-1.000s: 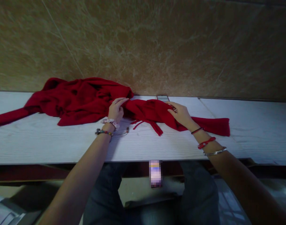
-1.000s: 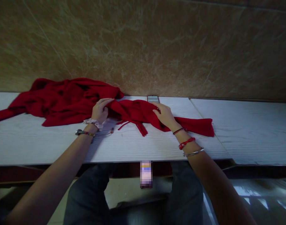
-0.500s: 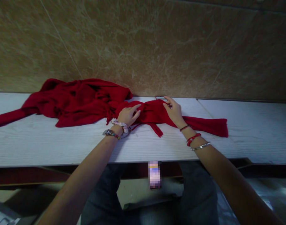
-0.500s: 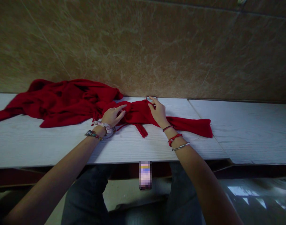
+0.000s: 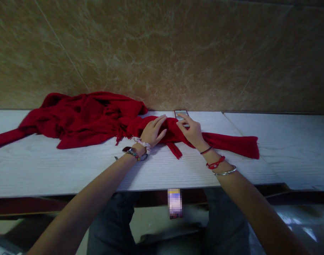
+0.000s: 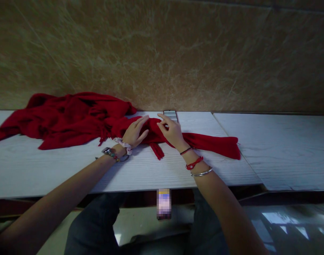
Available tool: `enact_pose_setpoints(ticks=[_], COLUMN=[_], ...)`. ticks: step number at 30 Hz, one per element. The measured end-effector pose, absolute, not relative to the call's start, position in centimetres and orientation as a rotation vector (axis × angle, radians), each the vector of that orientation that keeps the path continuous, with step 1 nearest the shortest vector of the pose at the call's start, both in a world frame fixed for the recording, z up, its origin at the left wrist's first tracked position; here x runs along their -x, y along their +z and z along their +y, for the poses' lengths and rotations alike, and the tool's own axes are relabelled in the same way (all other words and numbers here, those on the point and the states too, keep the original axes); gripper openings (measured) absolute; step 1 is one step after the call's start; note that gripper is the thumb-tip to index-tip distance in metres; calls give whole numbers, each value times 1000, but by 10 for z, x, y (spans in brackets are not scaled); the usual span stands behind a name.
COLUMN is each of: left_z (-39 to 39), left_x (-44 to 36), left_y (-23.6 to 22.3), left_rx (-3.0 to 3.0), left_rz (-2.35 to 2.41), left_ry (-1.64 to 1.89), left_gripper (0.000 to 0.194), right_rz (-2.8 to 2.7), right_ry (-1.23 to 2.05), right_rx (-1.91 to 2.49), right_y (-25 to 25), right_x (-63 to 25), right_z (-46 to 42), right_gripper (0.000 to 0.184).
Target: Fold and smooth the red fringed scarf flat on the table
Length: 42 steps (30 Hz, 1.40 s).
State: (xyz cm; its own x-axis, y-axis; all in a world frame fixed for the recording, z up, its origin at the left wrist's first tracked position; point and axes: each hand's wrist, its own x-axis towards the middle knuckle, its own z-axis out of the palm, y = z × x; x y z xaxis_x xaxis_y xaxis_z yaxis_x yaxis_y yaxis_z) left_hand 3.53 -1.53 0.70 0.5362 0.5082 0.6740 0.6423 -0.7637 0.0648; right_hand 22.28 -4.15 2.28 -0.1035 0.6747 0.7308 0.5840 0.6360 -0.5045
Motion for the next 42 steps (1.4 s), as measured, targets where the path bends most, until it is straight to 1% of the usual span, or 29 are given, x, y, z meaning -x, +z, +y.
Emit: enact_pose_setpoints(ticks=[3,9,13,16,18,23,28,32,34,38,42], left_z=[-17,-26,-27,-29,-31,-31,-26,-26,-27,-28,-30], left_x=[-38,-24,-21,-25,-30,-36,-33,-31,-32,-33,-33], left_y=[6,6,10,11,11,7,5,6,7,7,8], left_rx=[2586,2468,2454,2482,2526,2596,2610,2596,2584,2586,2575], left_rz=[-989,-1071,-1122,-1105,-1076,-1103,-1085,-1051,-1049,-1047,-1074], left_ry=[-955,-1075,-1126,-1125,-1116,-1038,-1191,-1251,-1270,-1288,-1282], left_gripper=[40,27,27,30,31,33,24,20,19,20,22], right_rz=[-1773,-2003,-2061,-2075,-2111,-2092,-2048,-2045,-2038,-2034,-2079], right_ry=[186,278,119,70,100,154,237,222,222,292,317], right_rx=[1073,1259,1268,1277,1269,1263,1246,1248,1241,1152,1154], right_y=[27,35,36,31,27,22,23,26,27,29,28], right_x=[-229,-228,-225,-225,-225,-223,-225,-229,-229,-225,-224], right_z=[-44,-50,-52,-50,-48,-45,-44,-44,-45,-49,-50], right_gripper=[27,7,15,12,8,10,10,8,7,11,6])
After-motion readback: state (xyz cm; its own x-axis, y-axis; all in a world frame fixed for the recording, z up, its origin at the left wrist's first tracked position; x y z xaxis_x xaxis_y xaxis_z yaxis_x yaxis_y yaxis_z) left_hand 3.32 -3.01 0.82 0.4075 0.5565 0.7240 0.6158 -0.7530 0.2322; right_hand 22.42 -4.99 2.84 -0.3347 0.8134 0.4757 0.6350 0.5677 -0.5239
